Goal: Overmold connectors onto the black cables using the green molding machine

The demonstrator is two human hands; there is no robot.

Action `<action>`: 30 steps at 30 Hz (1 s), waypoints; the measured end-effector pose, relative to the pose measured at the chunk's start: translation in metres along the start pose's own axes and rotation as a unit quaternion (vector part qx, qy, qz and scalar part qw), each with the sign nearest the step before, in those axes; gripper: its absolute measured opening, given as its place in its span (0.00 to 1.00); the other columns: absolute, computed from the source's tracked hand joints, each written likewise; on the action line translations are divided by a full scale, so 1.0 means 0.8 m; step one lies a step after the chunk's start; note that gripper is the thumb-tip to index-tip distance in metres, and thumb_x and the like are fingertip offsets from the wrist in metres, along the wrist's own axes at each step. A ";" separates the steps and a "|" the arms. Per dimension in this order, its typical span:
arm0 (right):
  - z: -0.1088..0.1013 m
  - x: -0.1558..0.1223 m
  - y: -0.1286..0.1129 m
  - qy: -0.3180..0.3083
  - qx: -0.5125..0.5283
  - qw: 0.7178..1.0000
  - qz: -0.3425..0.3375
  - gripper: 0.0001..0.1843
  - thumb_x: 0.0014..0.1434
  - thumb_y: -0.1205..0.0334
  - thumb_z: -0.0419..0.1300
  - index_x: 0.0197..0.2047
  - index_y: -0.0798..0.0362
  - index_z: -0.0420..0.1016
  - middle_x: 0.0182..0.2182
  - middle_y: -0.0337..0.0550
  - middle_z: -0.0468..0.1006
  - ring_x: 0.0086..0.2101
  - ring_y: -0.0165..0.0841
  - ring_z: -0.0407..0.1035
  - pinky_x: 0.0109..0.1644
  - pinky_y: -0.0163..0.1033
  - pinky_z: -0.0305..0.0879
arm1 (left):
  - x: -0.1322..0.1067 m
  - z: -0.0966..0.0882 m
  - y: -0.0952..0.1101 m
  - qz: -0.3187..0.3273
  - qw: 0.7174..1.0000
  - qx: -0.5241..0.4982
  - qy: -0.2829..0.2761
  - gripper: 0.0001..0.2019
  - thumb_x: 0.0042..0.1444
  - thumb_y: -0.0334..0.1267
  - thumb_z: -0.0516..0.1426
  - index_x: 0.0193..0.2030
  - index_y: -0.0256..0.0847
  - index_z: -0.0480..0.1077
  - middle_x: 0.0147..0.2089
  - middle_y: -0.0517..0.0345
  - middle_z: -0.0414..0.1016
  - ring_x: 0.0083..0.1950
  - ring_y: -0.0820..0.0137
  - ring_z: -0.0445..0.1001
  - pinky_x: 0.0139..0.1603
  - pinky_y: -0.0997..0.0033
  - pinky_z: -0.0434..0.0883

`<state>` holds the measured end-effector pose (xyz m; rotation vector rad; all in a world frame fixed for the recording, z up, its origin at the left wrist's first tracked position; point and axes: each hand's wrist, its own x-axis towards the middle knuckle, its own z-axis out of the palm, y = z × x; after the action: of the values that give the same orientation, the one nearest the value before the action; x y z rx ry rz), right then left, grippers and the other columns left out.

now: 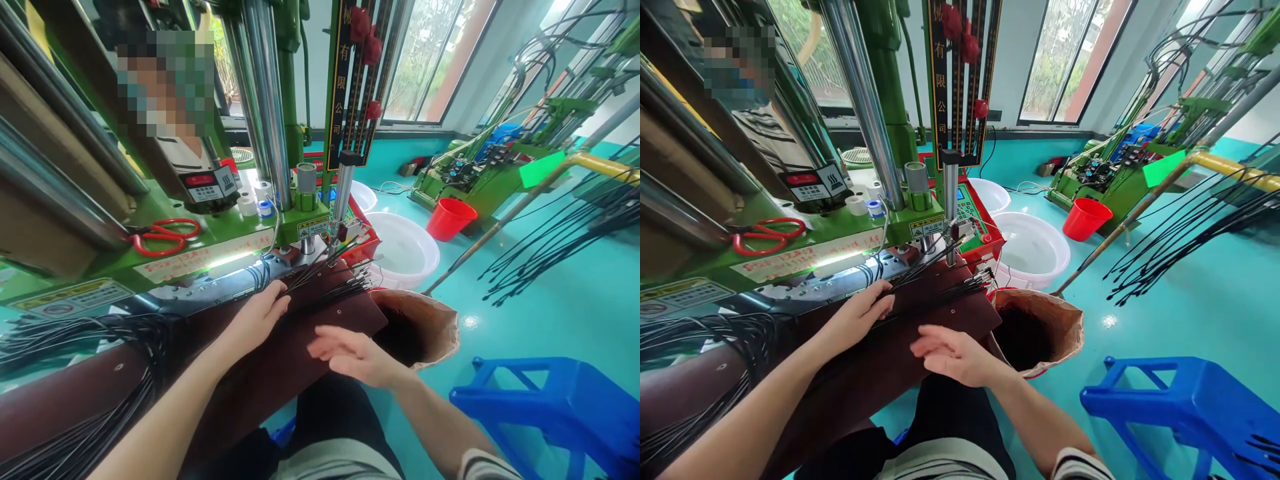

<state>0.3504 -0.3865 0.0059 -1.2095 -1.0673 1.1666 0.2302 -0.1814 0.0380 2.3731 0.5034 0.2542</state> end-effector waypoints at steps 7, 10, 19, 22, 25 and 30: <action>-0.004 0.082 -0.039 0.192 0.323 0.921 -0.105 0.14 0.55 0.55 0.58 0.43 0.51 0.71 0.40 0.44 0.77 0.44 0.36 0.70 0.57 0.49 0.56 | -0.037 0.049 0.005 0.035 0.991 0.111 0.070 0.10 0.60 0.37 0.41 0.42 0.38 0.60 0.35 0.49 0.71 0.36 0.62 0.72 0.37 0.64 0.66; -0.014 0.084 -0.050 0.187 0.323 0.922 -0.097 0.09 0.55 0.58 0.58 0.36 0.53 0.73 0.26 0.39 0.78 0.32 0.32 0.73 0.49 0.46 0.64 | -0.067 0.060 0.006 0.070 0.989 0.123 0.032 0.12 0.59 0.34 0.41 0.43 0.38 0.63 0.39 0.46 0.72 0.42 0.61 0.71 0.42 0.62 0.66; 0.052 0.064 0.008 0.068 0.203 0.977 0.016 0.11 0.54 0.55 0.59 0.31 0.56 0.73 0.26 0.43 0.79 0.30 0.35 0.73 0.38 0.42 0.67 | -0.093 0.051 0.047 -0.040 0.921 -0.304 -0.239 0.11 0.47 0.44 0.57 0.32 0.38 0.65 0.33 0.55 0.71 0.33 0.70 0.68 0.34 0.71 0.64; 0.051 0.064 0.007 0.051 0.150 0.987 0.023 0.11 0.54 0.56 0.59 0.36 0.54 0.75 0.33 0.44 0.79 0.36 0.35 0.73 0.44 0.42 0.67 | -0.079 0.082 0.053 -0.139 0.804 -0.564 -0.127 0.16 0.49 0.50 0.56 0.33 0.39 0.61 0.23 0.62 0.66 0.22 0.78 0.63 0.23 0.76 0.60; 0.026 0.077 -0.013 0.054 0.197 0.978 -0.034 0.18 0.54 0.56 0.59 0.48 0.50 0.71 0.42 0.45 0.77 0.42 0.36 0.71 0.51 0.46 0.63 | -0.069 0.103 0.055 -0.170 0.737 -0.650 -0.080 0.16 0.51 0.51 0.54 0.31 0.40 0.59 0.13 0.73 0.51 0.13 0.83 0.45 0.15 0.80 0.47; -0.022 0.108 -0.060 -0.026 0.071 0.994 -0.075 0.18 0.60 0.55 0.51 0.51 0.50 0.70 0.52 0.45 0.71 0.53 0.37 0.63 0.59 0.49 0.53 | -0.056 0.103 0.060 -0.163 0.764 -0.617 -0.097 0.14 0.54 0.48 0.54 0.31 0.37 0.63 0.14 0.68 0.59 0.13 0.82 0.53 0.15 0.80 0.51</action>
<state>0.3810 -0.3027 0.0511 -0.9761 -1.0762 1.1424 0.2287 -0.2818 0.0067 0.9733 0.4261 0.1044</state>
